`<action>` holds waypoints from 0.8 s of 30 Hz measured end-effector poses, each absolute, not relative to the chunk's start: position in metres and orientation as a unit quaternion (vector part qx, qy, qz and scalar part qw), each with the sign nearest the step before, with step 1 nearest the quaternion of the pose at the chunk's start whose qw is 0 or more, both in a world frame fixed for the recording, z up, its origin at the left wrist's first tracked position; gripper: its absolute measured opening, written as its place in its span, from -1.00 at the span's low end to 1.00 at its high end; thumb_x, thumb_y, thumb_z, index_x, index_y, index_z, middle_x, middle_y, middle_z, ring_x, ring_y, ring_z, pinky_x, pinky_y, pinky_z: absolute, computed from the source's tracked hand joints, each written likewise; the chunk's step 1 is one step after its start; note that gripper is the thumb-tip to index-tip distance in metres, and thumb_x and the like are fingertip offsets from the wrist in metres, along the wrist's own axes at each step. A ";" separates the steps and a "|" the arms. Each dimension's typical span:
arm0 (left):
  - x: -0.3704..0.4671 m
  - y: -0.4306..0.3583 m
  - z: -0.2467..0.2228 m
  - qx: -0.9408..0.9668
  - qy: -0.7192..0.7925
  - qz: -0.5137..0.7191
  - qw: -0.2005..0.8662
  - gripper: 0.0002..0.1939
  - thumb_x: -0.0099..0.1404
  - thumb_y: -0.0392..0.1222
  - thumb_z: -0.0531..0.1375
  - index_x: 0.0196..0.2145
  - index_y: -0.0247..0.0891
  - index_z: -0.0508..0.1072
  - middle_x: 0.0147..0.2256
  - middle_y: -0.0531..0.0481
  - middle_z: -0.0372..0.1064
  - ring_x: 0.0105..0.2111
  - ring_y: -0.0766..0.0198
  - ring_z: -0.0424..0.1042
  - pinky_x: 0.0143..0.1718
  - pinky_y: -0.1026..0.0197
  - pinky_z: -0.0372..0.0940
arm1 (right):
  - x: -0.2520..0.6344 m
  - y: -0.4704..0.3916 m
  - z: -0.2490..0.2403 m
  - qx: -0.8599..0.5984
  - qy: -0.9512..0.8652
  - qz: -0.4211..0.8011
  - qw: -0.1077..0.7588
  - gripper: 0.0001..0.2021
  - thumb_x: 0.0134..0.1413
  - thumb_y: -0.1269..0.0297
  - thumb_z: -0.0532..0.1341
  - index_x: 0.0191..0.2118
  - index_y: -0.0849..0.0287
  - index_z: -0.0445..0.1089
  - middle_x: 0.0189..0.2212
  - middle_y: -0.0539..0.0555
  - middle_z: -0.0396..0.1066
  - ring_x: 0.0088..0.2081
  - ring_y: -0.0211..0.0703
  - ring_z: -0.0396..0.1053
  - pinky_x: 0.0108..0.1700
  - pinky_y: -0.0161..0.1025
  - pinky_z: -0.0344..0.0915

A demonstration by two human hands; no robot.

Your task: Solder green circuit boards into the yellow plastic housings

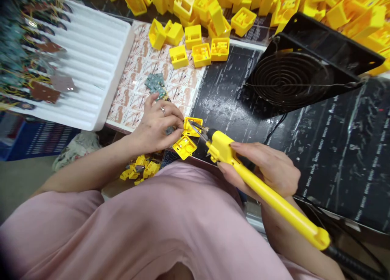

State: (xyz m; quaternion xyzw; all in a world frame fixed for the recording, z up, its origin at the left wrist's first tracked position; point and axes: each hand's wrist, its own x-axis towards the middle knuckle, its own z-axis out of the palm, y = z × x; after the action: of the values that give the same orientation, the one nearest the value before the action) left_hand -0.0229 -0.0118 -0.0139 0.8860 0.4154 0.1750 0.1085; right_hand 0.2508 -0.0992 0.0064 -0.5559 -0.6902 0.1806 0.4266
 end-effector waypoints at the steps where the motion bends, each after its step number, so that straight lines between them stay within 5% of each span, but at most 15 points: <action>1: -0.023 -0.012 -0.015 0.883 0.420 0.176 0.116 -0.82 0.33 -0.18 0.14 -0.41 -0.17 0.49 -0.26 0.02 0.57 -0.10 0.11 0.45 0.30 -0.38 0.05 | 0.251 -0.098 0.007 -0.539 -0.704 0.172 0.429 -0.70 0.00 0.24 0.49 -0.11 -0.04 0.54 -0.34 -0.04 0.61 -0.41 -0.13 0.57 -0.37 -0.23 0.55; 4: -0.021 -0.012 -0.017 0.876 0.429 0.177 0.129 -0.83 0.30 -0.20 0.16 -0.42 -0.17 0.51 -0.27 0.01 0.57 -0.10 0.10 0.44 0.30 -0.38 0.03 | 0.255 -0.095 0.002 -0.483 -0.734 0.154 0.451 -0.62 0.00 0.36 0.47 -0.03 -0.02 0.51 -0.35 -0.02 0.61 -0.43 -0.12 0.56 -0.44 -0.24 0.53; 9: -0.018 -0.011 -0.017 0.882 0.423 0.175 0.112 -0.80 0.30 -0.20 0.14 -0.44 -0.19 0.52 -0.30 -0.01 0.54 -0.10 0.07 0.42 0.29 -0.39 0.05 | 0.260 -0.089 -0.003 -0.396 -0.781 0.168 0.453 -0.75 -0.04 0.42 0.47 -0.24 0.08 0.46 -0.47 -0.04 0.54 -0.47 -0.19 0.54 -0.52 -0.34 0.47; 12: -0.017 -0.009 -0.015 0.890 0.416 0.158 0.102 -0.79 0.31 -0.20 0.12 -0.43 -0.19 0.51 -0.30 0.00 0.52 -0.07 0.06 0.42 0.30 -0.36 0.06 | 0.255 -0.084 0.001 -0.401 -0.803 0.153 0.413 -0.86 0.11 0.33 0.40 -0.36 0.08 0.42 -0.53 -0.05 0.50 -0.52 -0.23 0.51 -0.56 -0.39 0.42; 19: -0.017 -0.004 -0.009 0.906 0.398 0.104 0.103 -0.76 0.36 -0.17 0.07 -0.40 -0.17 0.48 -0.27 0.02 0.52 -0.04 0.06 0.41 0.31 -0.31 0.05 | 0.254 -0.073 0.009 -0.374 -0.835 0.141 0.378 -0.74 0.29 0.17 0.28 -0.45 0.08 0.40 -0.59 -0.04 0.47 -0.59 -0.31 0.44 -0.62 -0.43 0.32; 24: -0.016 -0.002 -0.006 0.907 0.397 0.094 0.105 -0.78 0.36 -0.15 0.09 -0.41 -0.17 0.46 -0.28 0.02 0.50 -0.06 0.07 0.38 0.32 -0.35 0.04 | 0.266 -0.080 0.008 -0.412 -0.802 0.145 0.407 -0.80 0.03 0.31 0.46 -0.32 0.05 0.41 -0.49 -0.06 0.51 -0.52 -0.26 0.49 -0.60 -0.42 0.37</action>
State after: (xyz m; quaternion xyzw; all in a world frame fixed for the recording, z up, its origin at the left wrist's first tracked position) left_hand -0.0159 -0.0022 -0.0063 0.9072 0.3965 0.0937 0.1049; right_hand 0.2662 -0.0798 0.0084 -0.4124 -0.8021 0.1450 0.4069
